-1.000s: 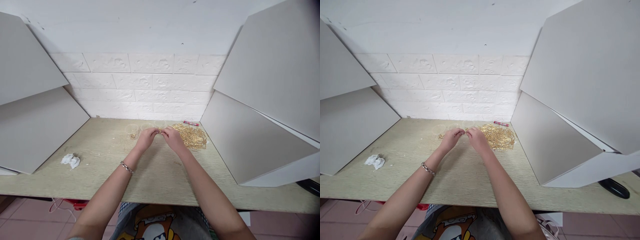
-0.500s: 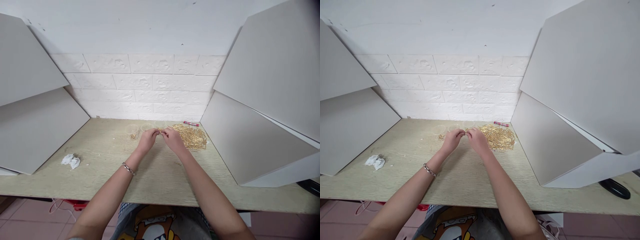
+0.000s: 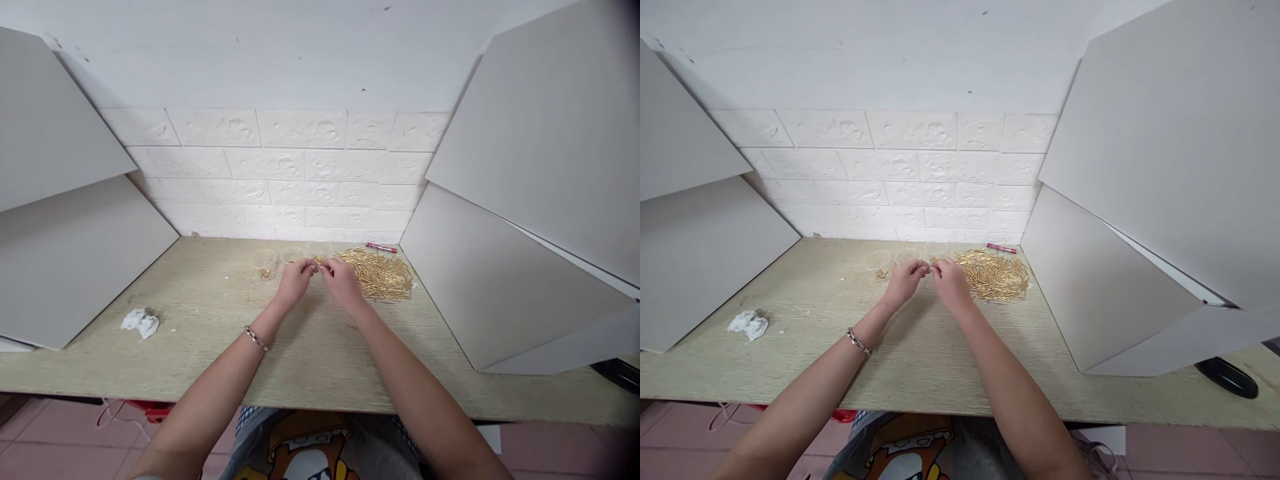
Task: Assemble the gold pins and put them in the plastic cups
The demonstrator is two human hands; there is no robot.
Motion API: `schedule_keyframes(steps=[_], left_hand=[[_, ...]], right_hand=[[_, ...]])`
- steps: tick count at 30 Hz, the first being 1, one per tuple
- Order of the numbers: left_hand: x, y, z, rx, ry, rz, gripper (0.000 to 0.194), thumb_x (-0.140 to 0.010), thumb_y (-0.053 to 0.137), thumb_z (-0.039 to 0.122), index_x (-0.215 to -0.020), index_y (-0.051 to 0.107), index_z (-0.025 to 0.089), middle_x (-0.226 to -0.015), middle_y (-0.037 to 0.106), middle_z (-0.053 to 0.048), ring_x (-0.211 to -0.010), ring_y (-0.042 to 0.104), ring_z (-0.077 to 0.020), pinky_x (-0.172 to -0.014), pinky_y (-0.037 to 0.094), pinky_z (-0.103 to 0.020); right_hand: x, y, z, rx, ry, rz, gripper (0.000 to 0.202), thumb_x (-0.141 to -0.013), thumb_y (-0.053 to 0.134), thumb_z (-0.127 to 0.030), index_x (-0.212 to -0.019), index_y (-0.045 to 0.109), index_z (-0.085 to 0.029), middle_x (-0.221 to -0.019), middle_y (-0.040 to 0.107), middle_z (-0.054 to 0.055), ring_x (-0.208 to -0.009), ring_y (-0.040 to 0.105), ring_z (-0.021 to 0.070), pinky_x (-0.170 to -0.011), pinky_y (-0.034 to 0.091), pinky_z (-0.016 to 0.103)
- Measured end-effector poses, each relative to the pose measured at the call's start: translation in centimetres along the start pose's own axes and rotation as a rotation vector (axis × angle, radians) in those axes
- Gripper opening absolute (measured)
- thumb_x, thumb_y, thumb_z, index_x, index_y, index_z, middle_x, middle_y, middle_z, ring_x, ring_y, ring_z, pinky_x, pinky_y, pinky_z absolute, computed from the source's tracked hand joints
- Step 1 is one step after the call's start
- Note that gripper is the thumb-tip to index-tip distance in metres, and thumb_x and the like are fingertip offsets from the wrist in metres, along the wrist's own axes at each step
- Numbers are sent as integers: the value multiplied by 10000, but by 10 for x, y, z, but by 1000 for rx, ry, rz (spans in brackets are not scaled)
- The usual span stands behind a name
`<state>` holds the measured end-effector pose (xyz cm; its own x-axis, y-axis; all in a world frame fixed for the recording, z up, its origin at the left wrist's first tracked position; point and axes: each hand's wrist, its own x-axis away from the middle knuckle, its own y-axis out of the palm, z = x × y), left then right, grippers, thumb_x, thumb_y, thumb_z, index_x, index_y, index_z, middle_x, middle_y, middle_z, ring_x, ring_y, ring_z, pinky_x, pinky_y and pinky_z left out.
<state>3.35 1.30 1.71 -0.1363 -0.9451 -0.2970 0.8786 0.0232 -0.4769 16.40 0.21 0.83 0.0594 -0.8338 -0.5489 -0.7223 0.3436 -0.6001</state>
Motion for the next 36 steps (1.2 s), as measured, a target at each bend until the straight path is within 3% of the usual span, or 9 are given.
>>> schedule_keyframes(steps=[8, 24, 36], left_hand=[[1, 0, 2, -78, 9, 12, 171, -731, 455, 189, -672, 615, 172, -655, 622, -18, -652, 547, -146, -658, 400, -251], [-1, -9, 4, -165, 86, -66, 189, -747, 447, 221, -714, 631, 189, -714, 646, -31, -694, 564, -171, -695, 397, -274], [-3, -4, 2, 72, -72, -91, 192, -724, 463, 276, -670, 593, 146, -653, 594, -10, -642, 527, -122, -632, 403, -234]], right_hand=[[2, 4, -3, -83, 107, 28, 169, -756, 475, -186, -685, 629, -177, -685, 602, 23, -638, 510, 131, -617, 385, 261], [5, -3, -5, 175, -87, -65, 202, -840, 399, -177, -791, 595, -165, -813, 555, 62, -736, 503, 159, -653, 373, 269], [5, 0, -3, 235, -130, -30, 211, -848, 385, -186, -779, 583, -161, -805, 550, 60, -698, 501, 144, -627, 363, 254]])
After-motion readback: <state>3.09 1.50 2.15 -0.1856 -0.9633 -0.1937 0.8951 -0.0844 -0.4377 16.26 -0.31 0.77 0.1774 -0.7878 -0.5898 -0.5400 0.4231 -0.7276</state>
